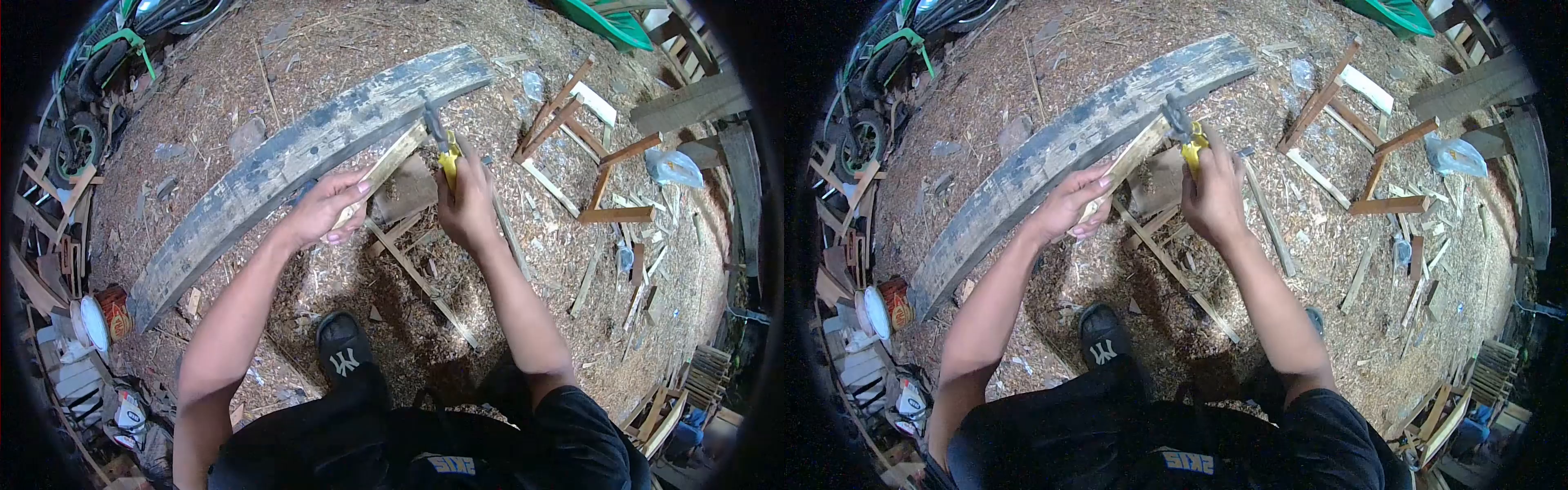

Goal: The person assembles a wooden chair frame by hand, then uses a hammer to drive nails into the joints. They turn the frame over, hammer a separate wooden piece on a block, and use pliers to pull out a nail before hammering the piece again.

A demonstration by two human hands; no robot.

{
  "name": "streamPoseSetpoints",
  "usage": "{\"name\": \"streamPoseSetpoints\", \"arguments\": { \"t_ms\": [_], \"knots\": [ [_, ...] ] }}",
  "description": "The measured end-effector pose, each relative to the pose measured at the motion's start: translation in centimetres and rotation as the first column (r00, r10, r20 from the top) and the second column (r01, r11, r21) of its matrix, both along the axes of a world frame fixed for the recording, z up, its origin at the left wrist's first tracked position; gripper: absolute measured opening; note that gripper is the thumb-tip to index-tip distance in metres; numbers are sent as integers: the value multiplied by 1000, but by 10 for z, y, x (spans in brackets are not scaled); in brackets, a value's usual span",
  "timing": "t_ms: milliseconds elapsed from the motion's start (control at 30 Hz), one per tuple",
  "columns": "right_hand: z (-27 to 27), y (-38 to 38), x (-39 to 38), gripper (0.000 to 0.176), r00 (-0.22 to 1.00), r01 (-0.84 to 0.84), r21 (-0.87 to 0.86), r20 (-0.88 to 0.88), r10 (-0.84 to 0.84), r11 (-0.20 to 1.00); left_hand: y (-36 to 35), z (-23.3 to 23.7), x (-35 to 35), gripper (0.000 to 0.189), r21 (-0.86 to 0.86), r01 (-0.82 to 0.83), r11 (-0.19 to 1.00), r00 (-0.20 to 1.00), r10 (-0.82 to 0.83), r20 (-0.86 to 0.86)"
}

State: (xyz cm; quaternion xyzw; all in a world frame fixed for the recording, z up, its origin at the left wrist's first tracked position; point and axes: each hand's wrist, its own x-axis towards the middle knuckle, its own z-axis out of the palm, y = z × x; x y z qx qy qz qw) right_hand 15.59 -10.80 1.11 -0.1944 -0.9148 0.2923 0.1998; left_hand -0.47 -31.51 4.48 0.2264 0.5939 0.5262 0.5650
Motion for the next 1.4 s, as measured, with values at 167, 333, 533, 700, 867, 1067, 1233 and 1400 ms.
{"name": "streamPoseSetpoints", "arguments": {
  "t_ms": [167,333,533,700,867,1067,1233,1400],
  "knots": [
    [-7,2,1,24,998,-50,196,59,39,979,-6,-11,-3,53,45,0,999,985,-8,174],
    [1,-1,0,31,998,-55,137,25,52,989,-6,-10,-2,42,82,-42,996,954,15,298],
    [7,-1,-1,37,998,-21,-143,63,31,989,-5,-13,-7,39,94,-61,994,936,24,352],
    [13,3,3,37,1000,5,191,-9,-3,982,-9,-20,-13,50,91,-19,996,944,-12,329],
    [13,5,4,34,998,-4,187,-54,14,982,-11,-16,-12,49,98,-21,995,940,-14,341],
    [-3,1,3,42,993,85,77,-92,-78,993,-14,-24,-7,45,52,-16,999,945,-2,327],
    [1,3,-4,43,986,164,219,-18,-164,962,-1,-8,6,51,-39,4,999,982,4,190],
    [0,9,-7,36,891,208,55,401,-212,977,-1,-13,10,51,-176,-15,984,995,33,99]
  ]
}}
